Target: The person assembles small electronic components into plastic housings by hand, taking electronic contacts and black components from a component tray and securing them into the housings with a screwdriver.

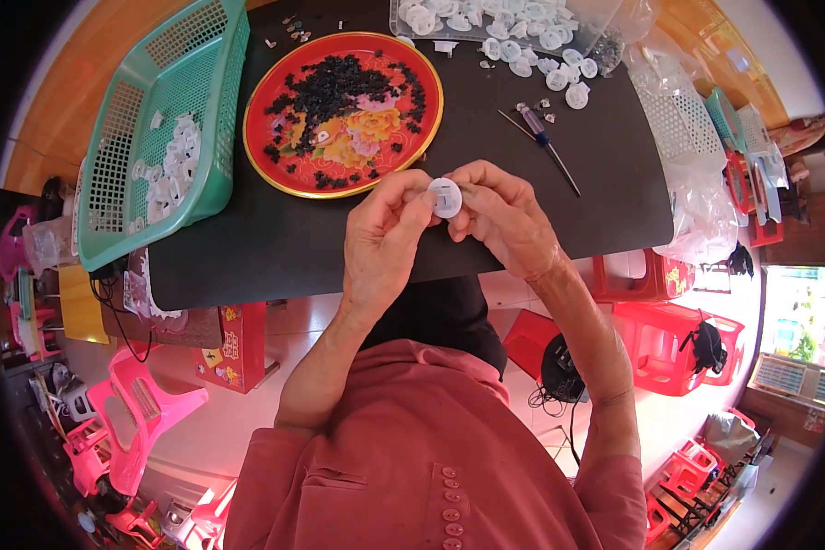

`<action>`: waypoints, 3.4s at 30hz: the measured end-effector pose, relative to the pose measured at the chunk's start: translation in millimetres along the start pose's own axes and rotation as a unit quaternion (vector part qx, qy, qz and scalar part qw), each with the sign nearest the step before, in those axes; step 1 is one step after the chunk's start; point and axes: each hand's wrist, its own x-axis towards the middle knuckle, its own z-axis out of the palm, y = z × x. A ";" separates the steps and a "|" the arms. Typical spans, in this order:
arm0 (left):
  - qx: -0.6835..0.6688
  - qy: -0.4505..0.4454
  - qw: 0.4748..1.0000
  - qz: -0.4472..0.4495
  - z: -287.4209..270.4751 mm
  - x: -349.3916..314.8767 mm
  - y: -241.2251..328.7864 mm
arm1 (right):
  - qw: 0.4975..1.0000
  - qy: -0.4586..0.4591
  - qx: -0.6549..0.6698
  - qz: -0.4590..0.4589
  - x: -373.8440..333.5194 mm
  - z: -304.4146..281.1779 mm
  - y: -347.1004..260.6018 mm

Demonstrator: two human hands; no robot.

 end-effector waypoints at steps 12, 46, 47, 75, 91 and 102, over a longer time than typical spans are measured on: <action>-0.018 0.015 1.000 -0.014 1.6 0.0 -1.0 | 0.993 0.049 -0.061 -0.094 -5.5 4.1 5.7; -0.277 -0.085 0.941 -0.176 -11.9 -9.1 2.6 | 0.972 0.054 -0.201 -0.111 -13.6 24.1 -16.2; -0.287 -0.078 0.936 -0.189 -11.6 -9.3 2.4 | 0.977 0.048 -0.178 -0.111 -12.8 24.9 -16.6; -0.313 -0.088 0.923 -0.207 -19.6 -8.2 -2.4 | 0.798 0.064 -0.529 -0.281 74.6 8.2 -44.6; -0.268 -0.077 0.943 -0.182 -12.8 -6.4 0.5 | 0.677 0.174 -0.688 -0.194 54.0 -117.2 -101.0; -0.244 -0.067 0.950 -0.181 -10.6 -8.0 1.8 | 0.611 0.096 -0.721 -0.314 116.3 -92.1 -80.3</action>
